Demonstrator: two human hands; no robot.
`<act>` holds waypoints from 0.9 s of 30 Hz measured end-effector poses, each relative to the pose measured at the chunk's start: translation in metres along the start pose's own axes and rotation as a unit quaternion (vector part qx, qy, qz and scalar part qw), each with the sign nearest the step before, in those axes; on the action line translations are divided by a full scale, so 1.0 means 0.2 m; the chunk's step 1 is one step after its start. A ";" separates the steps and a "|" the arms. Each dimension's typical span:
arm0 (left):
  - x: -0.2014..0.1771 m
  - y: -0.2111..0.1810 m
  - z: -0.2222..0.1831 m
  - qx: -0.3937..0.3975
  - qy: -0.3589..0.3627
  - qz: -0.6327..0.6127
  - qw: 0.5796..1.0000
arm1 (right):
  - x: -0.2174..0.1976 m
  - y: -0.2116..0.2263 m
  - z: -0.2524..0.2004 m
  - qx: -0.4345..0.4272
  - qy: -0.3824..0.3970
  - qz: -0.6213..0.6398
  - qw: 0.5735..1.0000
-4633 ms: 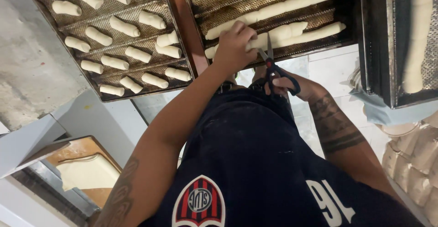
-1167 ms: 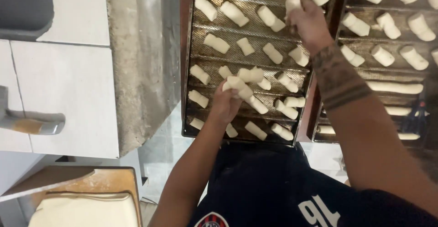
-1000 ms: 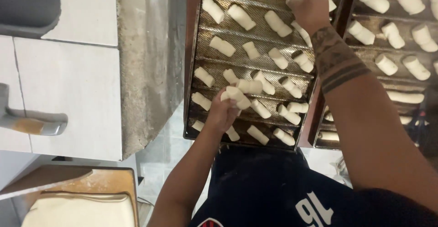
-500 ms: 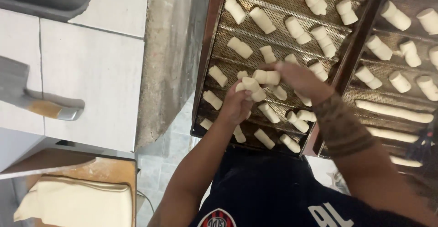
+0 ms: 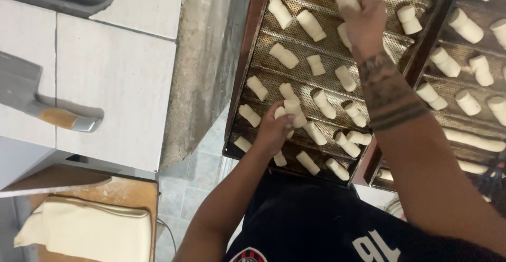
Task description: Cut long strips of dough into smaller pieces using scissors and arrange them on baking trays.
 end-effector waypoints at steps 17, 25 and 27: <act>0.29 -0.40 -0.05 0.006 -0.134 0.035 0.990 | -0.01 0.53 -0.60 -0.111 0.285 -0.061 0.950; 0.33 -0.46 -0.13 0.036 -0.175 0.062 0.982 | -0.06 0.64 -0.69 0.223 0.301 0.101 0.922; 0.26 -0.41 -0.15 0.018 -0.181 0.059 0.981 | -0.06 0.62 -0.59 0.200 0.271 0.093 0.937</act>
Point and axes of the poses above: each hand's wrist, its own z-axis towards the middle knuckle, its own x-axis out of the palm, y = z × x, the point moved 4 cm from there along z, towards the middle knuckle, and after that the axes turned 6 degrees about -z, right-handed, at the moved point
